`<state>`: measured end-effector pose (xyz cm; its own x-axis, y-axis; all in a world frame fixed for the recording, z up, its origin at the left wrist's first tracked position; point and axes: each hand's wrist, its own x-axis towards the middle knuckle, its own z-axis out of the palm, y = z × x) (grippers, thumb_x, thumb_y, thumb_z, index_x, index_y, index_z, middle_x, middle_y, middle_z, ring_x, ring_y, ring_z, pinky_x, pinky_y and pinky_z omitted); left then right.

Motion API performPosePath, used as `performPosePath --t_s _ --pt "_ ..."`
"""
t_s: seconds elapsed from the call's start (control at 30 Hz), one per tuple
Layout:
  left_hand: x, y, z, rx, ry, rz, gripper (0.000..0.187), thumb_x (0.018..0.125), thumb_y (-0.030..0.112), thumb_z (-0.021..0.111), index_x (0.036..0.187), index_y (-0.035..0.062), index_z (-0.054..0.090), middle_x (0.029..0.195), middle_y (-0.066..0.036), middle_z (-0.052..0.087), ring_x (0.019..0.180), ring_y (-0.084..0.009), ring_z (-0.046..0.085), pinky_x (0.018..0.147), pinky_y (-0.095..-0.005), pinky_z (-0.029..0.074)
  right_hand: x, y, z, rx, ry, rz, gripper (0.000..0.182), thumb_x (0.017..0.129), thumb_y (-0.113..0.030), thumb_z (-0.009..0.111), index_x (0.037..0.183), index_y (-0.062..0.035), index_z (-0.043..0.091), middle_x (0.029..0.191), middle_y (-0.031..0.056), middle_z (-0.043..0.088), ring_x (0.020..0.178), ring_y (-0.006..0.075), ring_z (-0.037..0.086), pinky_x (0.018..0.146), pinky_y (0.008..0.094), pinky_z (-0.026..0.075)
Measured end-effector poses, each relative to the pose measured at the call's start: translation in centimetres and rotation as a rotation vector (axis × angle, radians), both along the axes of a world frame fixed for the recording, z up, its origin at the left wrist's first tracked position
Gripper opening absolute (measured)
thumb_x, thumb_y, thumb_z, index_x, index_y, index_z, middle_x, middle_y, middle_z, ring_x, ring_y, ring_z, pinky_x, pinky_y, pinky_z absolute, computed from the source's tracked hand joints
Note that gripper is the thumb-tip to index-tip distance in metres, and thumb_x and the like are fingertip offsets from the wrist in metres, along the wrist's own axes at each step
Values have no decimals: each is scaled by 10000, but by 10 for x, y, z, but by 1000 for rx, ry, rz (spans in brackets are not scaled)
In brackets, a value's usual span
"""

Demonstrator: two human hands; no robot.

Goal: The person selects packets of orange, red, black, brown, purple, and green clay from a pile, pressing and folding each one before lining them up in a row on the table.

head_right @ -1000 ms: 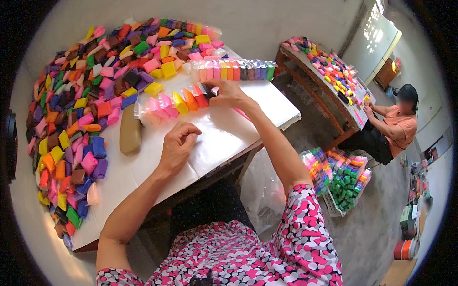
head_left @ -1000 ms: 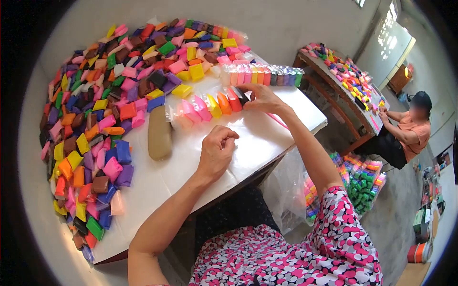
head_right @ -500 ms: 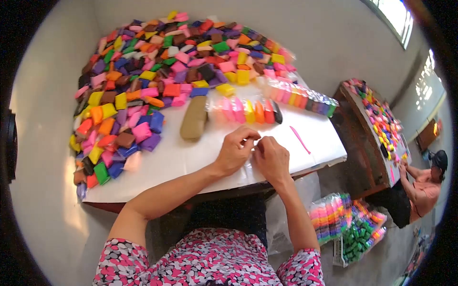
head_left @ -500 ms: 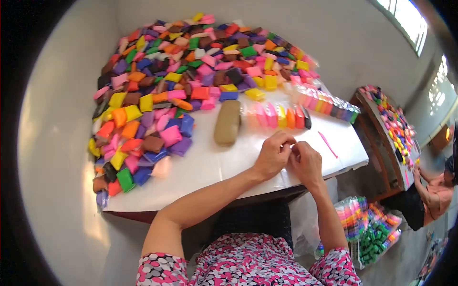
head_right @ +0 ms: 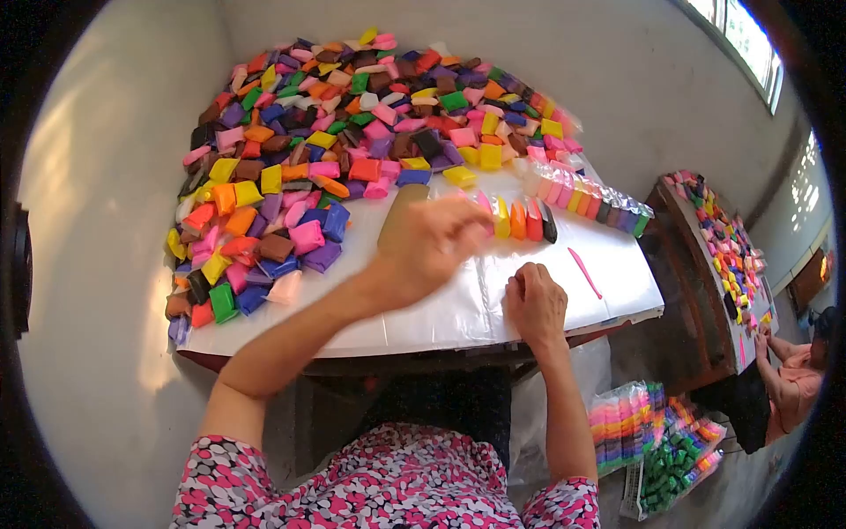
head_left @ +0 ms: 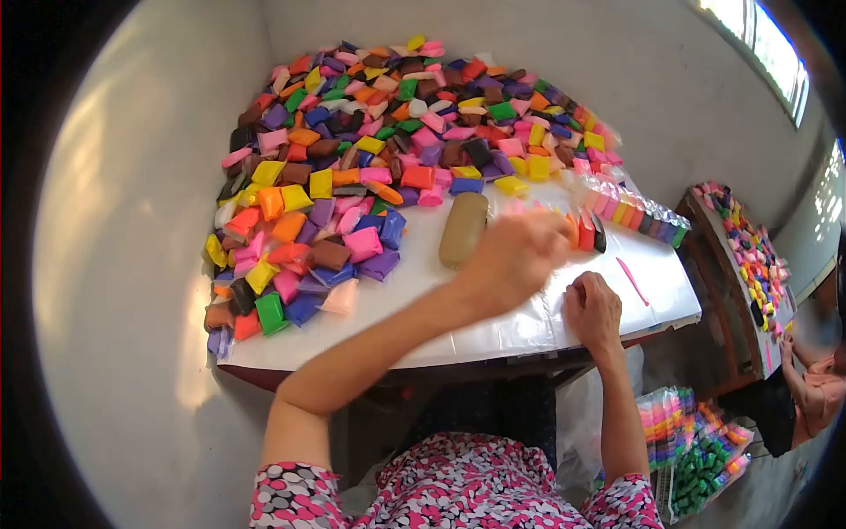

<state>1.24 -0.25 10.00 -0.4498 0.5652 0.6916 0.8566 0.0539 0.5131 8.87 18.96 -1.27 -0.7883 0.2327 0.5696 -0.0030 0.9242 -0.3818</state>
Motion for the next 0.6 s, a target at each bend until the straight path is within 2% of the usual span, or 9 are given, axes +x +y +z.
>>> performPosePath --t_s 0.07,0.1,0.17,0.2,0.23,0.27,0.37,0.43,0.6 --pt "-31 -29 15 -12 -99 187 195 860 94 580 991 -31 654 835 -141 665 713 -191 608 641 -310 484 -1 1 -2 -5 26 13 115 816 -112 636 823 -36 549 815 128 600 698 323 611 644 423 482" --pt "-73 -41 7 43 86 329 192 856 103 589 987 -20 656 845 -151 668 701 -203 625 638 -330 496 -1 2 -3 -9 38 15 117 816 -113 636 820 -36 547 810 129 598 697 323 610 642 423 481" --pt "-131 -74 9 -13 224 728 213 845 129 576 995 -1 654 912 -187 682 825 -301 670 714 -414 517 -2 1 -2 -19 47 27 118 812 -111 636 817 -34 547 804 132 596 702 328 607 644 429 481" --pt "-168 -94 6 -13 383 817 267 836 145 586 1053 1 638 986 -208 669 910 -356 644 790 -443 504 -1 0 -1 -28 50 18 118 811 -110 636 815 -33 547 801 134 595 705 331 605 644 432 481" --pt "-193 -112 1 -40 634 897 245 814 166 587 971 -20 608 888 -221 648 849 -386 632 780 -474 495 -3 2 -5 -10 67 14 112 805 -104 632 814 -28 550 800 142 596 721 342 606 649 444 483" --pt "-213 -122 -1 -156 583 1013 246 805 184 596 959 -9 589 886 -212 636 829 -386 627 739 -486 499 -4 4 -7 4 69 7 109 801 -100 628 812 -23 551 802 155 596 733 351 606 657 453 487" --pt "-239 -137 -12 -464 519 1093 290 799 257 646 951 16 596 887 -192 657 866 -372 644 698 -494 525 -2 4 -3 -30 41 -13 120 800 -116 601 808 -13 540 807 178 594 755 374 606 693 470 488" --pt "-263 -144 -22 -716 328 1162 311 823 314 640 989 53 608 946 -192 676 906 -375 656 715 -527 515 -1 5 -2 -48 36 -7 143 812 -148 604 819 -18 544 818 179 599 771 361 619 703 455 491" --pt "-289 -161 -40 -712 345 1195 258 906 284 540 997 52 609 957 -192 680 880 -376 664 729 -515 503 0 3 -2 -56 28 -42 133 815 -145 627 829 -25 569 824 146 622 739 328 624 677 414 492"
